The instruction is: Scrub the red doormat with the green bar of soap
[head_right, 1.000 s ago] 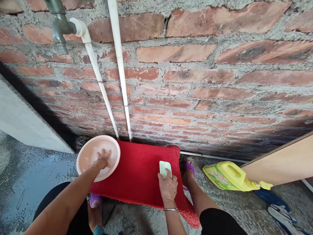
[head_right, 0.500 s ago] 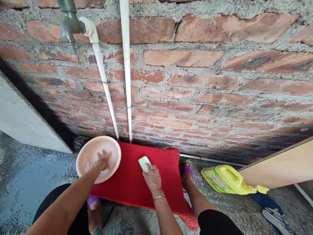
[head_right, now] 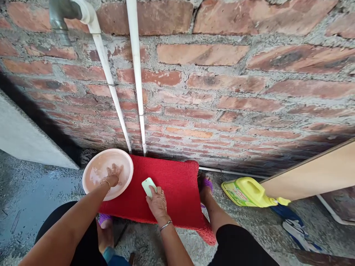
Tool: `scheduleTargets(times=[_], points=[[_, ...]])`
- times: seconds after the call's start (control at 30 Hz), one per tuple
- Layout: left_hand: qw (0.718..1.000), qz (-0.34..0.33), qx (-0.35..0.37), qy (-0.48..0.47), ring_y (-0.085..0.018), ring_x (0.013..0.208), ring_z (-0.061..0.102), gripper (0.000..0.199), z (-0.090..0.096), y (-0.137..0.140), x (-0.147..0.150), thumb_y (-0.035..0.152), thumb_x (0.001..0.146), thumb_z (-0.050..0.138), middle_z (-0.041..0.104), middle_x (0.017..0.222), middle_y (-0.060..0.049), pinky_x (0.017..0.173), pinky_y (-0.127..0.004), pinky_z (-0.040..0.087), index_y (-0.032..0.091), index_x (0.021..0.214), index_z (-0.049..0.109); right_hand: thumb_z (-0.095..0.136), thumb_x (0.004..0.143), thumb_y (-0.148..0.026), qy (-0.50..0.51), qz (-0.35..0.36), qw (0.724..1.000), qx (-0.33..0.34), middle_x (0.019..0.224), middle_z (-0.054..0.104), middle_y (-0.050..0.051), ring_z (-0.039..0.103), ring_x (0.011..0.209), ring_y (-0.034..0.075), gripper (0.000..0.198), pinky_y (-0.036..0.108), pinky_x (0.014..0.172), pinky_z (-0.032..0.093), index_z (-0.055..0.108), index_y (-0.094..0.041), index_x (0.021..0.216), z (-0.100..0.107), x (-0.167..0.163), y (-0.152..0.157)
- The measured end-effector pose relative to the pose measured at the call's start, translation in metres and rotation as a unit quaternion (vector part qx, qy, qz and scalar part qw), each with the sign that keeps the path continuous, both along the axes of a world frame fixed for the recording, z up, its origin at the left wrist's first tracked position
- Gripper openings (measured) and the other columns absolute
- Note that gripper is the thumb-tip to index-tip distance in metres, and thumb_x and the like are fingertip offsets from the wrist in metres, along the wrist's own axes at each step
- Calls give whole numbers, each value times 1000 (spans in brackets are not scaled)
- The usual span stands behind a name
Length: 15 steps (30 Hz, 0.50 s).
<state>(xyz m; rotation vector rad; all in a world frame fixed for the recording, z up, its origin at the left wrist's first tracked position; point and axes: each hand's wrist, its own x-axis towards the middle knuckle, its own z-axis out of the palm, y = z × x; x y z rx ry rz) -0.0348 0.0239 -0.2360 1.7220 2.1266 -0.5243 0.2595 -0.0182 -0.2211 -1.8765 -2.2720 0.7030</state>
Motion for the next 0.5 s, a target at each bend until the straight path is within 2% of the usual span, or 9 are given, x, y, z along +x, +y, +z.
scheduleTargets(times=[0.07, 0.13, 0.3, 0.43, 0.5], points=[[999, 19, -45, -1, -64, 144, 18, 113, 4, 3, 3, 56, 76, 72, 2, 168, -27, 82, -79, 49, 31, 161, 2, 62, 83, -28, -15, -3, 1000, -12, 126, 62, 8, 58, 114, 25, 52, 34, 105, 44, 63, -30, 136, 4, 7, 1], [997, 37, -73, 8, -64, 144, 16, 110, 12, 5, 7, 50, 77, 72, 2, 168, -27, 81, -78, 50, 32, 161, 3, 62, 84, -28, -39, -37, 998, -23, 127, 61, 8, 58, 115, 25, 52, 34, 106, 43, 62, -30, 136, 8, 32, 4], [995, 55, -85, -1, -60, 147, 8, 106, 33, 3, 11, 48, 82, 68, -1, 169, -25, 85, -74, 51, 34, 160, -1, 53, 90, -38, -86, -184, 977, -66, 119, 60, 9, 62, 109, 25, 54, 34, 98, 47, 54, -27, 143, 19, 107, 5], [995, 77, -60, -5, -56, 149, 14, 101, 37, -5, 9, 53, 83, 68, -3, 170, -21, 88, -72, 50, 41, 159, 2, 51, 90, -45, -88, -243, 962, -86, 118, 60, 10, 64, 110, 27, 56, 36, 93, 50, 51, -27, 143, 22, 121, 1], [995, 89, -41, 6, -58, 147, 19, 103, 35, -7, 8, 56, 79, 70, 2, 169, -24, 85, -73, 51, 40, 160, 7, 51, 90, -47, -85, -252, 960, -84, 118, 61, 11, 64, 111, 28, 57, 37, 92, 50, 51, -26, 143, 21, 119, 2]])
